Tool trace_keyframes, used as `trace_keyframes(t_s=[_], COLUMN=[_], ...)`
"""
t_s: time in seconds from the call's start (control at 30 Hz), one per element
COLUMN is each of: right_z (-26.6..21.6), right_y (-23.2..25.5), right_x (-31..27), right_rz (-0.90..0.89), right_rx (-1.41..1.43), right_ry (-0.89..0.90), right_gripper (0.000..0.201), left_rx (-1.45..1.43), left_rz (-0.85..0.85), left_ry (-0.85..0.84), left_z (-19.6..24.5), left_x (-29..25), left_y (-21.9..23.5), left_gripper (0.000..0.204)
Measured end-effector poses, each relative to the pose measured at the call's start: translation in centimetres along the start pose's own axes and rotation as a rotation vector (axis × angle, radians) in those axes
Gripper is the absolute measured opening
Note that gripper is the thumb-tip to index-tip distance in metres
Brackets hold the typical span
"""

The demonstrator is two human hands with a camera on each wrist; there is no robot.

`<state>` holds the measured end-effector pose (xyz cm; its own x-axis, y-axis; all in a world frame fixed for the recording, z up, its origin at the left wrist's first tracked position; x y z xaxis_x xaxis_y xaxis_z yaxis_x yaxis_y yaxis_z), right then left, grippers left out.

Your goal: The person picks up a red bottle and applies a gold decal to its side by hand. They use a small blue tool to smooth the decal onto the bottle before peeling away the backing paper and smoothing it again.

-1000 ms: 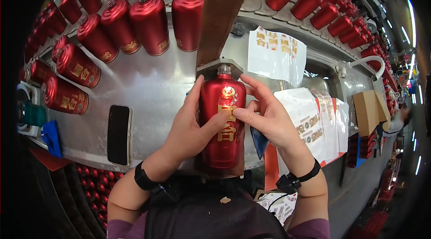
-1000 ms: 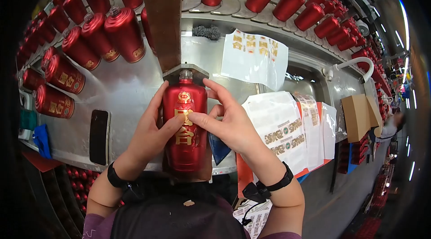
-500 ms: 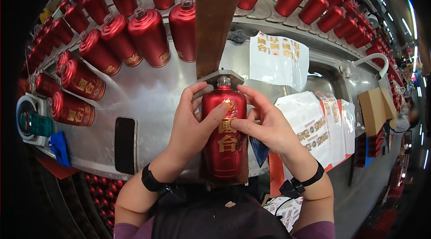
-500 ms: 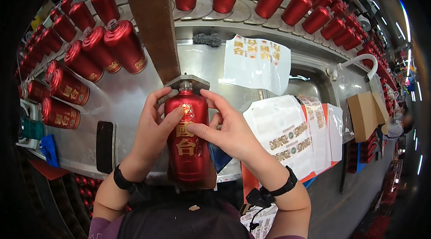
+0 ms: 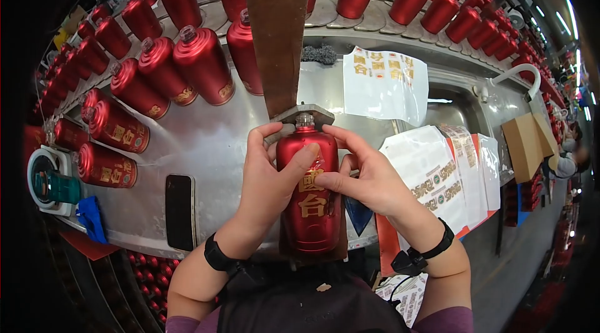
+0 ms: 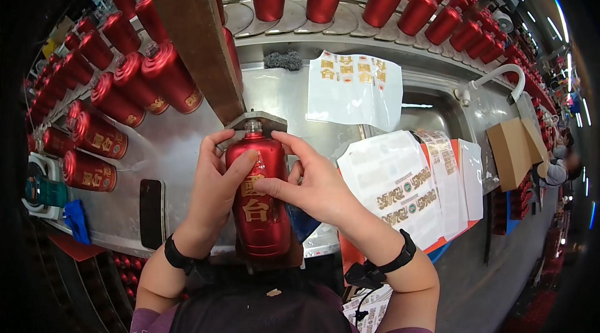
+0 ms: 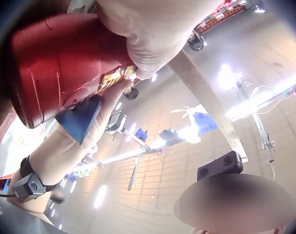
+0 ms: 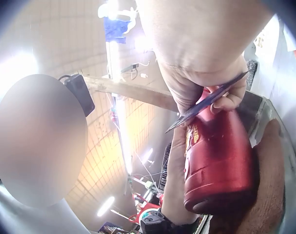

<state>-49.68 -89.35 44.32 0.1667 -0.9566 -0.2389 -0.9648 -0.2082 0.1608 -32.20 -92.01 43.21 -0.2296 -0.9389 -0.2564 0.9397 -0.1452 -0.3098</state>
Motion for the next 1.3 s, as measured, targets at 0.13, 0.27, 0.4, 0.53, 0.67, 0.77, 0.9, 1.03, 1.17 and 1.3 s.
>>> trace_keyframes(t_s=[0.13,0.27,0.4,0.53,0.67,0.77,0.9,1.03,1.17,1.3], right_z=[0.1,-1.3,-1.2,-1.0,-1.2,-1.0,-0.8,-1.1,-1.0,-0.9], right_y=[-0.1,-0.4,-0.2,-0.4,-0.2,-0.4,-0.1,-0.3,-0.1,-0.1], right_x=[0.2,0.0,0.0,0.1,-0.1,0.0,-0.1,0.0,0.0,-0.3], right_rz=[-0.006,-0.013,-0.018,-0.024,-0.024,-0.016,-0.016,-0.03,-0.041,-0.02], right_rx=[-0.001,-0.034,-0.042,-0.049,-0.053,-0.039,-0.039,-0.039,-0.041,-0.014], right_ry=[-0.004,-0.061,-0.082,-0.099,-0.096,-0.076,-0.049,-0.096,-0.091,-0.056], right_gripper=[0.085,0.079,0.075,0.075,0.075,0.075,0.076,0.076,0.075,0.07], left_rx=[-0.04,-0.066,-0.026,-0.003,-0.089,-0.108,-0.029,-0.052,-0.067,-0.2], left_rz=[0.002,0.001,0.008,-0.011,0.014,0.012,-0.03,-0.024,0.008,-0.044], left_ry=[-0.01,0.001,0.028,0.021,0.063,0.081,0.027,0.042,0.067,0.054], left_z=[-0.1,-0.2,-0.1,-0.1,-0.2,-0.4,-0.2,-0.2,-0.1,-0.6], left_x=[0.0,-0.1,-0.2,-0.2,-0.1,-0.1,-0.5,-0.4,-0.3,-0.7], left_y=[0.2,0.5,0.4,0.6,0.7,0.9,0.3,0.5,0.3,1.1], left_gripper=[0.06,0.06,0.061,0.058,0.054,0.055,0.061,0.066,0.054,0.05])
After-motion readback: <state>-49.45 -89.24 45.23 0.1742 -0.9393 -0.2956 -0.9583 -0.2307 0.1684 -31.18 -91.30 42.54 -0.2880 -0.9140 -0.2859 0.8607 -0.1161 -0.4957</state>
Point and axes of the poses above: each hand's wrist, its own x-axis towards the middle knuckle, its own y-axis out of the back of the hand, z = x × y, the point moved 3 cm from there along x, towards the middle knuckle, and after that the axes turned 3 degrees about y, right-handed, at the moved point
